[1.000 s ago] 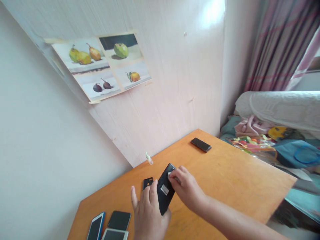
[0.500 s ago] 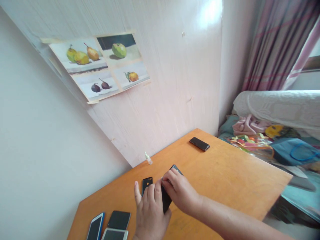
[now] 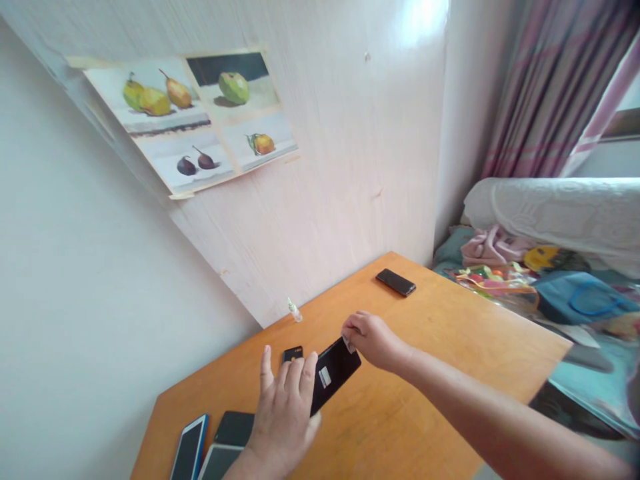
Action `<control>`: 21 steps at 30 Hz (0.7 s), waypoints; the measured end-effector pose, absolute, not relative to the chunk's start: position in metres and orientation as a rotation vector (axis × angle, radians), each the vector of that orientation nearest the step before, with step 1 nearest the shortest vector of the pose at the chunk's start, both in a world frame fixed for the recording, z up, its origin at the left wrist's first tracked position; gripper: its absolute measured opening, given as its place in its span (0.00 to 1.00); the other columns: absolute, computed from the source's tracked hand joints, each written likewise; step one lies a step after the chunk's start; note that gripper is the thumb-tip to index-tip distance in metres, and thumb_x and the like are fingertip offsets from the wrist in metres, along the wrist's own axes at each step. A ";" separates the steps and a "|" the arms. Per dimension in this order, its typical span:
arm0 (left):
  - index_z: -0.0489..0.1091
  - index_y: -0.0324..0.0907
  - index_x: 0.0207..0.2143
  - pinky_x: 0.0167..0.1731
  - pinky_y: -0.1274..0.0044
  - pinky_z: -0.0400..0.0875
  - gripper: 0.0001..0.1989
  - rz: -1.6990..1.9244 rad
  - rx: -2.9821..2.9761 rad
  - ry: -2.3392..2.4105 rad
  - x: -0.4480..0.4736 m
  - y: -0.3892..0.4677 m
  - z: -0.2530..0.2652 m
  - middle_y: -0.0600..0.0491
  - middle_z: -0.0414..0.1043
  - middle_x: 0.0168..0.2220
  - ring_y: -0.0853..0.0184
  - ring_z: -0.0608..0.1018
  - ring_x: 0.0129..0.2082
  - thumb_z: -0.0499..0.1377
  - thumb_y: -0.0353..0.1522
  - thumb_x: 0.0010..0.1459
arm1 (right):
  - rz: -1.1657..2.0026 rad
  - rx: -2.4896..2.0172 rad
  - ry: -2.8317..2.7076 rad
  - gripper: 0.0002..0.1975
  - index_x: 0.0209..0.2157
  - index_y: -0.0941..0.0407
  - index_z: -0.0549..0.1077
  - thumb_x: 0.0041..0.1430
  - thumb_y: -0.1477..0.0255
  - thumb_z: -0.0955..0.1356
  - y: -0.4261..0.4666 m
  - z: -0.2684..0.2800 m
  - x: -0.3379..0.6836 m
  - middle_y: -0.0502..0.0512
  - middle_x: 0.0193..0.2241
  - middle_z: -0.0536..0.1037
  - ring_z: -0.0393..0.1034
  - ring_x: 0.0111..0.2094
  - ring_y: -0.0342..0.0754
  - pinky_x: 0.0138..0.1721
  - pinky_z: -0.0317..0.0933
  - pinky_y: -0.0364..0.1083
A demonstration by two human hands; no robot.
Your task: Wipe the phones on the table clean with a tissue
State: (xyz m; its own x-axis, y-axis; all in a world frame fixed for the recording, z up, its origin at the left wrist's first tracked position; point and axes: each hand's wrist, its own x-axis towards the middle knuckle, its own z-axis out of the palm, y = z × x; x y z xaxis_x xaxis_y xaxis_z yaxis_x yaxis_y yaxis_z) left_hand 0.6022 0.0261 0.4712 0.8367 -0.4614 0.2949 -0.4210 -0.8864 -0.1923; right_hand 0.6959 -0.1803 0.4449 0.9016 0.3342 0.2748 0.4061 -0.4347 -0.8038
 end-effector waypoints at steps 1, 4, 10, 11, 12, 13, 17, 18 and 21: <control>0.55 0.40 0.63 0.66 0.46 0.33 0.40 -0.478 -2.892 0.720 0.603 0.028 0.474 0.48 0.70 0.48 0.57 0.73 0.48 0.65 0.31 0.48 | -0.077 -2.055 -0.554 0.11 0.24 0.56 0.71 0.60 0.79 0.64 -0.182 0.445 0.696 0.51 0.26 0.70 0.67 0.31 0.44 0.35 0.59 0.41; 0.56 0.41 0.62 0.66 0.47 0.32 0.39 -0.332 -2.871 0.814 0.605 0.029 0.482 0.49 0.70 0.49 0.57 0.72 0.48 0.64 0.31 0.48 | -0.045 -2.018 -0.695 0.09 0.28 0.56 0.73 0.60 0.78 0.64 -0.182 0.448 0.689 0.51 0.29 0.71 0.66 0.31 0.43 0.34 0.59 0.40; 0.54 0.43 0.62 0.65 0.46 0.30 0.38 -0.110 -2.797 0.974 0.607 0.033 0.497 0.49 0.68 0.50 0.56 0.70 0.51 0.64 0.34 0.50 | 0.194 -2.011 -0.969 0.09 0.26 0.56 0.75 0.58 0.77 0.66 -0.195 0.458 0.683 0.52 0.27 0.72 0.68 0.36 0.46 0.37 0.60 0.42; 0.55 0.44 0.62 0.65 0.46 0.30 0.38 -0.089 -2.781 1.000 0.608 0.034 0.500 0.50 0.68 0.50 0.57 0.70 0.51 0.64 0.33 0.50 | 0.245 -2.005 -1.000 0.08 0.25 0.56 0.75 0.57 0.77 0.67 -0.198 0.459 0.683 0.51 0.26 0.73 0.69 0.37 0.46 0.37 0.60 0.42; 0.55 0.44 0.62 0.65 0.46 0.30 0.38 -0.068 -2.762 1.029 0.608 0.035 0.502 0.51 0.68 0.50 0.57 0.70 0.51 0.64 0.32 0.49 | 0.295 -2.000 -1.018 0.08 0.24 0.56 0.75 0.55 0.77 0.67 -0.199 0.458 0.683 0.51 0.25 0.73 0.69 0.36 0.46 0.37 0.60 0.42; 0.55 0.45 0.61 0.65 0.47 0.30 0.38 -0.046 -2.739 1.060 0.609 0.036 0.505 0.51 0.68 0.50 0.58 0.70 0.51 0.64 0.31 0.49 | 0.341 -1.997 -1.021 0.07 0.23 0.56 0.75 0.54 0.77 0.68 -0.199 0.456 0.682 0.50 0.25 0.73 0.69 0.35 0.46 0.36 0.59 0.41; 0.55 0.47 0.61 0.66 0.50 0.34 0.38 -0.031 -2.685 1.169 0.613 0.041 0.514 0.51 0.68 0.52 0.59 0.69 0.54 0.64 0.28 0.48 | 0.463 -1.938 -0.885 0.04 0.24 0.57 0.75 0.50 0.76 0.69 -0.192 0.442 0.675 0.49 0.23 0.74 0.67 0.28 0.43 0.29 0.58 0.40; 0.55 0.47 0.61 0.67 0.51 0.36 0.38 -0.050 -2.683 1.188 0.615 0.043 0.515 0.51 0.68 0.54 0.58 0.68 0.56 0.63 0.27 0.48 | 0.490 -1.897 -0.819 0.03 0.25 0.57 0.75 0.51 0.75 0.69 -0.190 0.438 0.673 0.49 0.24 0.75 0.67 0.27 0.42 0.27 0.57 0.40; 0.54 0.50 0.63 0.68 0.53 0.41 0.40 -0.156 -2.693 1.229 0.623 0.049 0.520 0.51 0.60 0.63 0.57 0.62 0.63 0.61 0.23 0.47 | 0.583 -1.676 -0.612 0.06 0.29 0.58 0.74 0.54 0.69 0.70 -0.184 0.429 0.666 0.49 0.24 0.75 0.67 0.25 0.42 0.26 0.58 0.40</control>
